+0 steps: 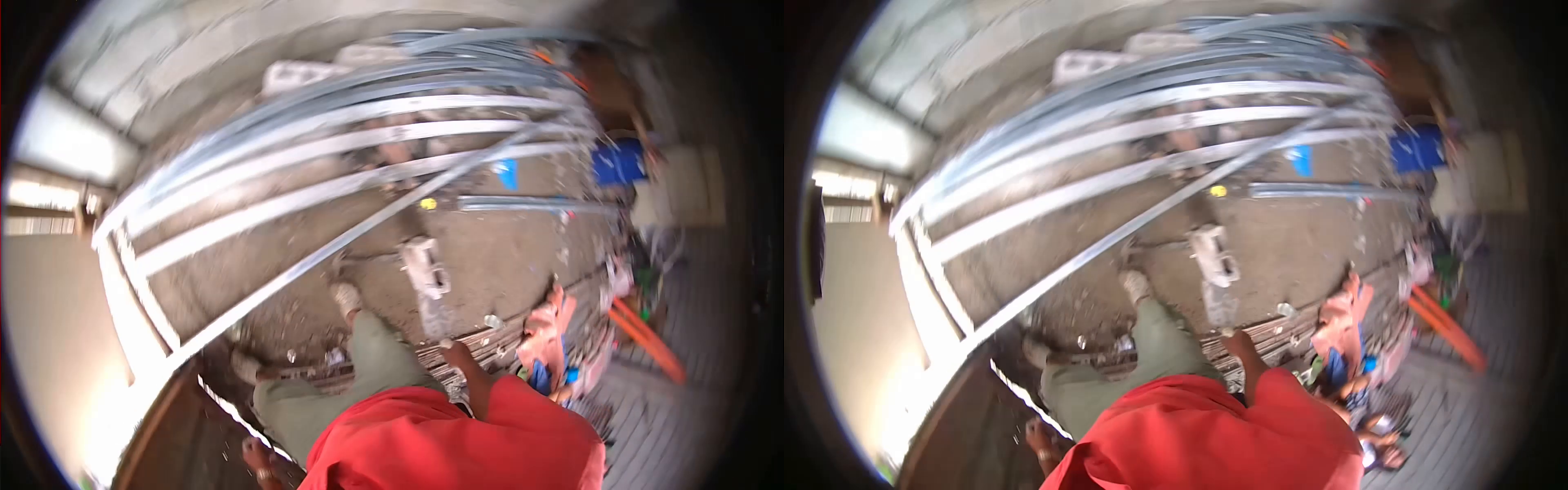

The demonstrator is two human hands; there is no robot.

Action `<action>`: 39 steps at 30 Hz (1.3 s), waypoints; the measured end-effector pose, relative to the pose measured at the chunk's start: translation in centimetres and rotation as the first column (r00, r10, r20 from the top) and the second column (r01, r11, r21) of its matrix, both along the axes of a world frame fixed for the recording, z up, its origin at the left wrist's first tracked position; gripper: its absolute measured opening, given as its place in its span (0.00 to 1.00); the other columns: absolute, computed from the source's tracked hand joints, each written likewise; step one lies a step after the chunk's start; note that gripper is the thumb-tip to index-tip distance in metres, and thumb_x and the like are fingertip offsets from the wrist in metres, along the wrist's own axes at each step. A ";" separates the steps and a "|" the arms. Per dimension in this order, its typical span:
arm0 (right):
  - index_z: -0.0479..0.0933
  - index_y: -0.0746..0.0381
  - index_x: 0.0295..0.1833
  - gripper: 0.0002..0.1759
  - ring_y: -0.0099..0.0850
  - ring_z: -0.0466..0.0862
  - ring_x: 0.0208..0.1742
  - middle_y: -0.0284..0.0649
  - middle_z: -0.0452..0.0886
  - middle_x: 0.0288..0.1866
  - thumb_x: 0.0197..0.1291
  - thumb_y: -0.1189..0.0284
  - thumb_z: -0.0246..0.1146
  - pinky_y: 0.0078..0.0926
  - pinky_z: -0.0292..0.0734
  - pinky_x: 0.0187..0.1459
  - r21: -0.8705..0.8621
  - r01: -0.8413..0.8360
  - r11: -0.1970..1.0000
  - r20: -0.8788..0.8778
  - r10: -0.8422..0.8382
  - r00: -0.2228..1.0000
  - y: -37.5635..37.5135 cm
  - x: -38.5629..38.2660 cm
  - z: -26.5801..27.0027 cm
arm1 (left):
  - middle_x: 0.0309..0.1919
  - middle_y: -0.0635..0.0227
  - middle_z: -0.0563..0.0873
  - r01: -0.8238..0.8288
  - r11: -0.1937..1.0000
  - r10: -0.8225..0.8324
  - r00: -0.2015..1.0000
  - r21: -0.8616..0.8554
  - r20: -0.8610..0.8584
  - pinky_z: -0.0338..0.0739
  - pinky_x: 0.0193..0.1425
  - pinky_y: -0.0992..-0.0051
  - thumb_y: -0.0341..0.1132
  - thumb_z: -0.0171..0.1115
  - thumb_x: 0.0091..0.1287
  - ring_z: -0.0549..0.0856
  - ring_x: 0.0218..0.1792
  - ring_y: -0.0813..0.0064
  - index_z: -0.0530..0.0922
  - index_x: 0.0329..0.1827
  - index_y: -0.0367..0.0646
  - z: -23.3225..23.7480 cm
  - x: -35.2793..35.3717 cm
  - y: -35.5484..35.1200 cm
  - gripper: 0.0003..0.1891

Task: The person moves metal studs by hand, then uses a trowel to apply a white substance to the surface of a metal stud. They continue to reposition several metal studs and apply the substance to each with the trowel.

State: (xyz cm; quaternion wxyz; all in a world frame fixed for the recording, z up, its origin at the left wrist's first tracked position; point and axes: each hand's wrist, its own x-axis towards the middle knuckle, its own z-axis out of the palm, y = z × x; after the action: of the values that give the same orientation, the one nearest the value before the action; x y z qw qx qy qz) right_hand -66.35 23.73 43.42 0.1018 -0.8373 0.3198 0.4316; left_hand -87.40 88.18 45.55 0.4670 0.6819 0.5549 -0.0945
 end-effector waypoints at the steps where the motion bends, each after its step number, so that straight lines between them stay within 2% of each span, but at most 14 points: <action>1: 0.82 0.70 0.42 0.32 0.52 0.83 0.49 0.62 0.83 0.43 0.50 0.47 0.64 0.43 0.77 0.51 0.017 0.007 1.000 0.018 -0.007 1.000 -0.8 -0.2 1.5 | 0.20 0.66 0.80 -0.051 0.968 0.039 0.998 -0.245 -0.051 0.75 0.17 0.72 0.29 0.60 0.61 0.80 0.17 0.75 0.74 0.33 0.40 7.5 6.7 -2.9 0.04; 2: 0.82 0.70 0.42 0.32 0.53 0.83 0.49 0.62 0.82 0.43 0.50 0.48 0.63 0.43 0.78 0.50 0.021 -0.007 1.000 -0.006 0.007 1.000 -1.2 0.5 3.9 | 0.22 0.61 0.83 0.184 0.954 -0.168 0.982 -0.235 0.089 0.77 0.15 0.72 0.27 0.61 0.59 0.82 0.16 0.74 0.75 0.33 0.39 7.8 6.8 -3.3 0.04; 3: 0.82 0.71 0.43 0.33 0.53 0.83 0.50 0.62 0.82 0.44 0.50 0.47 0.63 0.43 0.77 0.51 0.034 0.033 0.999 -0.008 -0.033 0.999 -2.2 0.2 4.4 | 0.26 0.66 0.84 0.441 0.845 -0.396 0.896 -0.303 0.200 0.78 0.32 0.76 0.32 0.64 0.64 0.82 0.27 0.77 0.78 0.34 0.40 6.9 6.2 -1.1 0.06; 4: 0.81 0.71 0.44 0.34 0.53 0.82 0.51 0.63 0.82 0.45 0.50 0.47 0.63 0.44 0.77 0.52 0.056 0.059 0.997 -0.011 -0.059 0.998 -3.0 -0.8 4.3 | 0.29 0.64 0.85 0.694 0.663 -0.569 0.711 -0.281 0.414 0.80 0.38 0.73 0.40 0.64 0.67 0.83 0.31 0.74 0.78 0.37 0.39 10.0 7.7 -2.2 0.12; 5: 0.81 0.72 0.45 0.34 0.53 0.82 0.51 0.64 0.81 0.45 0.50 0.47 0.63 0.44 0.77 0.52 0.047 0.131 0.990 0.048 -0.133 0.990 -3.5 -0.9 4.8 | 0.30 0.64 0.85 0.756 0.573 -0.628 0.653 -0.316 0.423 0.80 0.39 0.73 0.40 0.63 0.67 0.83 0.31 0.74 0.78 0.37 0.39 12.5 10.7 -3.7 0.12; 11: 0.77 0.80 0.47 0.38 0.55 0.83 0.50 0.67 0.82 0.40 0.51 0.49 0.63 0.43 0.77 0.52 0.135 0.539 0.832 0.432 -0.539 0.723 -3.3 -1.6 3.7 | 0.32 0.63 0.85 0.718 0.523 -0.692 0.672 -0.459 0.264 0.80 0.40 0.72 0.42 0.61 0.68 0.84 0.32 0.74 0.78 0.40 0.40 18.1 23.8 -9.1 0.13; 19: 0.76 0.81 0.48 0.41 0.54 0.83 0.51 0.67 0.81 0.45 0.45 0.50 0.68 0.42 0.79 0.48 0.030 0.469 0.882 0.384 -0.444 0.810 3.8 -4.0 0.8 | 0.34 0.62 0.85 0.744 0.436 -0.701 0.634 -0.505 0.327 0.80 0.42 0.71 0.45 0.59 0.69 0.84 0.35 0.73 0.77 0.44 0.42 21.2 30.3 -6.7 0.15; 23: 0.77 0.80 0.48 0.41 0.51 0.84 0.50 0.67 0.82 0.44 0.46 0.49 0.68 0.42 0.79 0.49 0.238 0.563 0.791 0.263 -0.611 0.746 8.2 -0.8 4.8 | 0.35 0.62 0.85 0.734 0.376 -0.714 0.619 -0.565 0.328 0.80 0.43 0.70 0.47 0.58 0.69 0.84 0.36 0.72 0.76 0.46 0.43 22.0 32.7 -4.8 0.16; 29: 0.75 0.80 0.53 0.42 0.51 0.85 0.50 0.64 0.82 0.46 0.48 0.48 0.65 0.43 0.79 0.51 0.210 0.552 0.807 0.473 -0.578 0.665 9.9 0.7 0.7 | 0.37 0.61 0.85 0.652 0.269 -0.722 0.624 -0.709 0.299 0.80 0.45 0.69 0.49 0.56 0.70 0.84 0.37 0.72 0.75 0.50 0.44 21.6 35.2 -2.2 0.18; 32: 0.76 0.73 0.53 0.37 0.49 0.85 0.47 0.58 0.84 0.45 0.52 0.48 0.62 0.42 0.80 0.49 0.092 0.521 0.849 0.529 -0.485 0.696 10.4 -0.2 5.8 | 0.38 0.60 0.85 0.566 0.170 -0.744 0.611 -0.807 0.272 0.80 0.45 0.68 0.50 0.55 0.70 0.84 0.38 0.71 0.75 0.51 0.44 19.9 36.8 -0.9 0.19; 33: 0.78 0.64 0.51 0.29 0.45 0.87 0.42 0.51 0.86 0.41 0.55 0.49 0.60 0.41 0.81 0.45 0.076 0.223 0.972 0.549 -0.227 0.804 8.4 -5.1 -2.6 | 0.39 0.60 0.85 0.531 0.129 -0.756 0.600 -0.838 0.264 0.80 0.46 0.68 0.50 0.54 0.70 0.85 0.38 0.71 0.75 0.52 0.45 19.3 37.4 -0.9 0.19; 35: 0.80 0.60 0.45 0.22 0.40 0.86 0.36 0.47 0.85 0.35 0.56 0.52 0.62 0.39 0.80 0.39 0.288 0.478 0.830 0.541 -0.553 0.634 10.4 -8.9 3.0 | 0.39 0.60 0.85 0.445 0.042 -0.779 0.576 -0.895 0.250 0.80 0.46 0.68 0.51 0.54 0.70 0.85 0.39 0.71 0.75 0.53 0.45 18.2 38.2 -1.6 0.20; 37: 0.82 0.60 0.40 0.19 0.36 0.86 0.32 0.45 0.85 0.30 0.55 0.55 0.64 0.37 0.79 0.35 0.384 0.782 0.492 0.392 -0.853 0.345 13.6 -8.9 13.6 | 0.40 0.60 0.85 0.341 -0.038 -0.799 0.553 -0.939 0.233 0.80 0.46 0.68 0.52 0.53 0.71 0.85 0.39 0.71 0.74 0.54 0.45 17.4 38.3 -2.9 0.20; 39: 0.83 0.61 0.39 0.25 0.38 0.86 0.32 0.45 0.85 0.31 0.50 0.49 0.67 0.36 0.79 0.34 0.071 0.755 0.652 0.419 -0.706 0.571 13.2 -17.2 8.7 | 0.41 0.60 0.85 0.250 -0.094 -0.816 0.535 -0.964 0.218 0.80 0.47 0.67 0.53 0.53 0.71 0.85 0.40 0.71 0.74 0.55 0.46 16.9 38.5 -4.3 0.21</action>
State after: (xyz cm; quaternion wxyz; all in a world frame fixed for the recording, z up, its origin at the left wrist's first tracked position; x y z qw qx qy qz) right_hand -83.55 36.92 52.17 0.2870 -0.7049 0.6322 0.1456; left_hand -48.92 83.90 62.40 0.5397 0.3593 0.1139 -0.7528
